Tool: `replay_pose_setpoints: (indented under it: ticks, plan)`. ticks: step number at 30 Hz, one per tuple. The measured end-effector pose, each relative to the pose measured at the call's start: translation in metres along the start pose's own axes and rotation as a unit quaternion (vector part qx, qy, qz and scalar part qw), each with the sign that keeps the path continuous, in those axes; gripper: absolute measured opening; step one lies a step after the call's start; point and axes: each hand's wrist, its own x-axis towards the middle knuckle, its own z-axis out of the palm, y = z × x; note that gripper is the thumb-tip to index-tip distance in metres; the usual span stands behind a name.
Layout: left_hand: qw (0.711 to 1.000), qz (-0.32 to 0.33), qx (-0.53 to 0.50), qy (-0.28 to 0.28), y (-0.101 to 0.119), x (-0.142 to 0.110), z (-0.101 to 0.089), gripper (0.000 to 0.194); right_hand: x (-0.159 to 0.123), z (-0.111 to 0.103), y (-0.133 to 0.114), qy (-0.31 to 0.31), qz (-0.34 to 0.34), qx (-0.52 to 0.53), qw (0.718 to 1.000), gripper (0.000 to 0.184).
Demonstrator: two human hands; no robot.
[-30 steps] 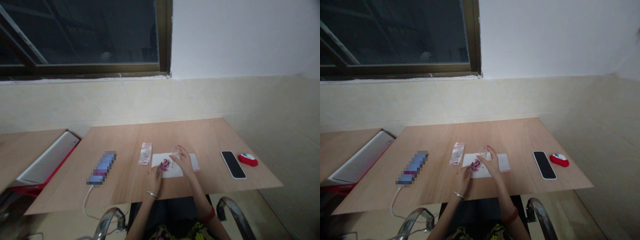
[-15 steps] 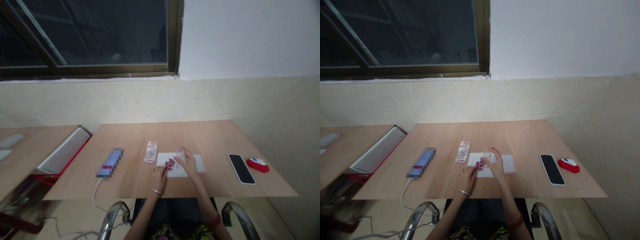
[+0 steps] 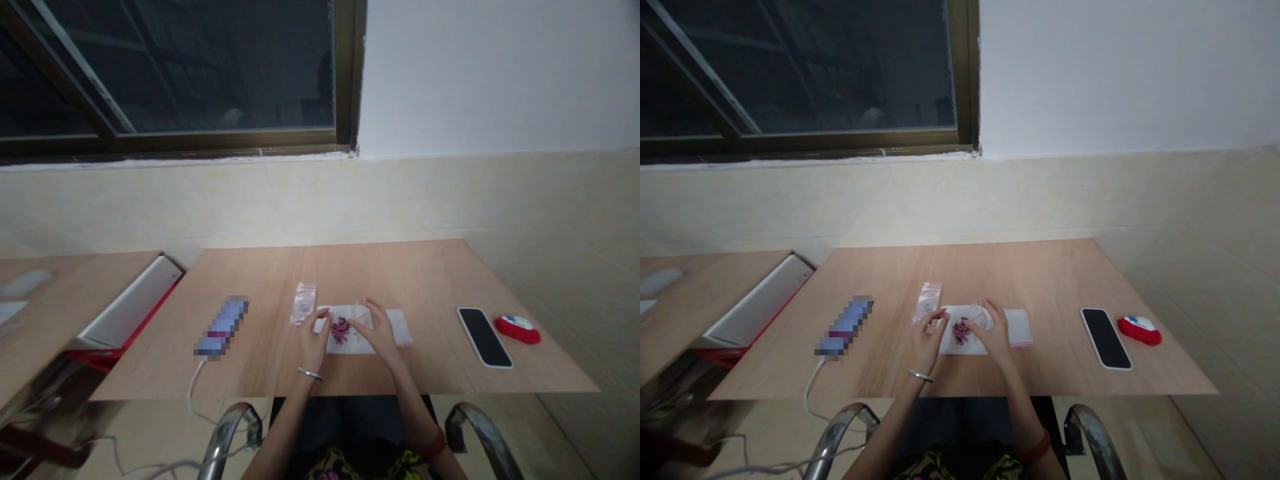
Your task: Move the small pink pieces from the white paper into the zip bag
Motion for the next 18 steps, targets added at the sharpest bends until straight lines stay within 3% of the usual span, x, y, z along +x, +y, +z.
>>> replay_pose_setpoints:
  ticks: [2, 4, 8, 14, 18]
  plan:
    - [1.0, 0.01, -0.019, 0.011, 0.03, 0.011, -0.007, 0.024, -0.002, 0.003, -0.001, -0.017, -0.005, -0.01, 1.0, 0.051]
    - [0.999, 0.039, -0.021, -0.018, 0.052, 0.018, -0.011, 0.024, -0.004, 0.007, -0.004, -0.029, -0.01, -0.006, 1.0, 0.048]
    - [0.993, 0.056, -0.013, -0.102, 0.061, 0.02, -0.011, 0.022, -0.004, 0.01, -0.008, -0.03, -0.01, 0.018, 0.999, 0.047]
    - [0.998, 0.014, 0.009, -0.059, 0.012, 0.009, -0.001, 0.025, -0.002, 0.005, 0.002, -0.003, 0.0, 0.012, 1.0, 0.052]
    - [0.988, 0.032, 0.109, -0.109, -0.037, -0.009, 0.014, 0.032, -0.001, 0.001, 0.005, 0.003, -0.002, 0.013, 1.0, 0.05]
